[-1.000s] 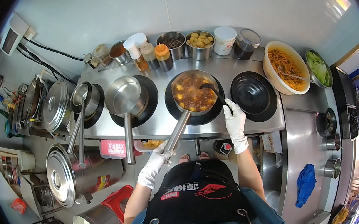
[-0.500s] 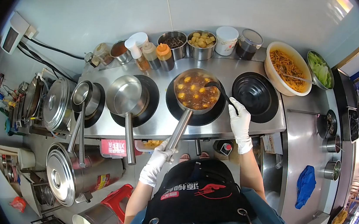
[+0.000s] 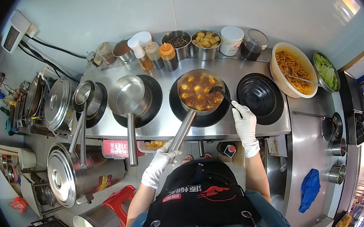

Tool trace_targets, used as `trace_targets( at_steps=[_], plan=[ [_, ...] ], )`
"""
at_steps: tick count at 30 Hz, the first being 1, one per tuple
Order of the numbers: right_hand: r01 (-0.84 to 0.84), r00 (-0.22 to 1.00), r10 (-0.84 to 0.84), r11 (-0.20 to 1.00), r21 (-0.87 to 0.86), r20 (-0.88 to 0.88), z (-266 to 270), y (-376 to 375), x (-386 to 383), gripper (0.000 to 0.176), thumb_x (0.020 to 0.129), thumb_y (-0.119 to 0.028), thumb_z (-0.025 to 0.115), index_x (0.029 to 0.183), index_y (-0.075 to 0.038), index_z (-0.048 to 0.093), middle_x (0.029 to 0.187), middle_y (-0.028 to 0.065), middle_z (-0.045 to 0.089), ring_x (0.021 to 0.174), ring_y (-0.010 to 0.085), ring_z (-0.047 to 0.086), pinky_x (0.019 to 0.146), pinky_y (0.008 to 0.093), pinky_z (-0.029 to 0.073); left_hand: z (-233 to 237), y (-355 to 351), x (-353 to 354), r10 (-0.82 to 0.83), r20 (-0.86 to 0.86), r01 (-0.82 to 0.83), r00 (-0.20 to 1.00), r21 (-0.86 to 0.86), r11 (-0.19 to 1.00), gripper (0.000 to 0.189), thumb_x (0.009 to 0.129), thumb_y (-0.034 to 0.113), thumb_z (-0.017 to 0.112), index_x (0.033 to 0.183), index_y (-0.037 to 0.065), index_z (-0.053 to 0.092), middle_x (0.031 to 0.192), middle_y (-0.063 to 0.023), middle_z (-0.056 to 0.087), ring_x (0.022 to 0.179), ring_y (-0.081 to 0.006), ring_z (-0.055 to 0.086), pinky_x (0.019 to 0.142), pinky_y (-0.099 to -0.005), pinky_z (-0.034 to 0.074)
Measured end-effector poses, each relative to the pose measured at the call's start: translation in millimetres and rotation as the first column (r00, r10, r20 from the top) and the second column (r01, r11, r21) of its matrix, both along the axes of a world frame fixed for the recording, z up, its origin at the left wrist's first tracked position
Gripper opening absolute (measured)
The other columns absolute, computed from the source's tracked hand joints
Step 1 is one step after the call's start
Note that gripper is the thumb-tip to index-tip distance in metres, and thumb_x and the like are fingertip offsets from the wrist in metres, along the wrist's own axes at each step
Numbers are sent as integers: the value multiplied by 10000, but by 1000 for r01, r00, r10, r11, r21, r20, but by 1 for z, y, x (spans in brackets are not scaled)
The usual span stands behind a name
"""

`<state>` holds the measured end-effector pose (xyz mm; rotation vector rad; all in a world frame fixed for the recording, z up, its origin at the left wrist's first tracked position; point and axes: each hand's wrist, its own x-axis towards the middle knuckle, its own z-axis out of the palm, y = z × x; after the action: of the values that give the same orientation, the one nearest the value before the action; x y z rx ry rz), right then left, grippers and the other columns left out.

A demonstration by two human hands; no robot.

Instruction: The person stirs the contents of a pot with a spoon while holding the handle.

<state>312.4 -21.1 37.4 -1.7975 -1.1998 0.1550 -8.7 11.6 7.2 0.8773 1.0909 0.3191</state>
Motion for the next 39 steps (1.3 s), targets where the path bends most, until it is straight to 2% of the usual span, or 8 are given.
trace_targets(
  at_steps=[4,9,13,15,25,33,37,39],
  plan=[
    [-27,1000,26,997,-69,-8,7,-3,3,258,828,-39,642,1085,-32,667,934,130,675,841,229,658,768,278,492,3,0,1,1,-11,-1,1000,6,1000,572,852,64,590,1395,87,413,949,-66,677,560,-94,556,510,-219,480],
    [-30,996,44,986,-164,82,11,-6,3,308,795,-55,661,1103,-45,653,925,129,657,846,288,644,765,316,499,-2,0,-1,3,-9,-3,1000,-6,1000,578,848,57,588,1398,93,412,963,-77,678,583,-99,579,522,-227,495],
    [-59,994,74,984,-166,86,14,-8,4,303,795,-56,655,1097,-50,655,924,129,655,847,298,640,759,325,502,-1,0,-1,9,-12,-9,1000,-14,1000,580,847,57,592,1397,97,415,965,-81,680,592,-102,587,529,-230,501],
    [-80,979,95,993,-90,181,11,-7,7,283,794,-95,651,1077,-89,670,859,117,642,732,299,637,654,361,512,3,0,0,15,-18,-15,1000,-10,1000,580,844,63,599,1394,98,420,958,-76,682,593,-104,588,530,-229,501],
    [-88,967,121,985,-148,226,23,-6,14,249,806,-114,631,1050,-85,674,902,111,652,770,297,641,681,362,518,3,0,0,10,-16,-10,1000,-6,1000,584,844,80,607,1396,99,417,980,-74,687,616,-109,604,536,-232,503],
    [-138,909,246,939,-314,336,34,-2,15,224,793,-110,622,1006,-80,684,867,112,653,762,294,642,685,372,518,0,0,-1,7,-12,-7,1000,-7,1000,578,856,72,591,1402,91,404,983,-79,686,616,-110,605,536,-235,506],
    [-170,895,284,930,-327,343,28,6,14,213,785,-115,624,984,-84,693,855,119,655,766,298,641,694,385,513,2,0,0,9,-22,-10,1000,-5,1000,575,857,72,592,1401,95,408,988,-83,684,616,-108,604,536,-234,506],
    [-148,906,296,891,-429,303,26,12,12,202,773,-130,631,956,-81,702,851,128,662,785,309,643,725,397,510,3,0,0,-4,-28,4,1000,2,1000,575,856,75,598,1400,100,412,988,-83,683,616,-107,602,535,-230,503]
  ],
)
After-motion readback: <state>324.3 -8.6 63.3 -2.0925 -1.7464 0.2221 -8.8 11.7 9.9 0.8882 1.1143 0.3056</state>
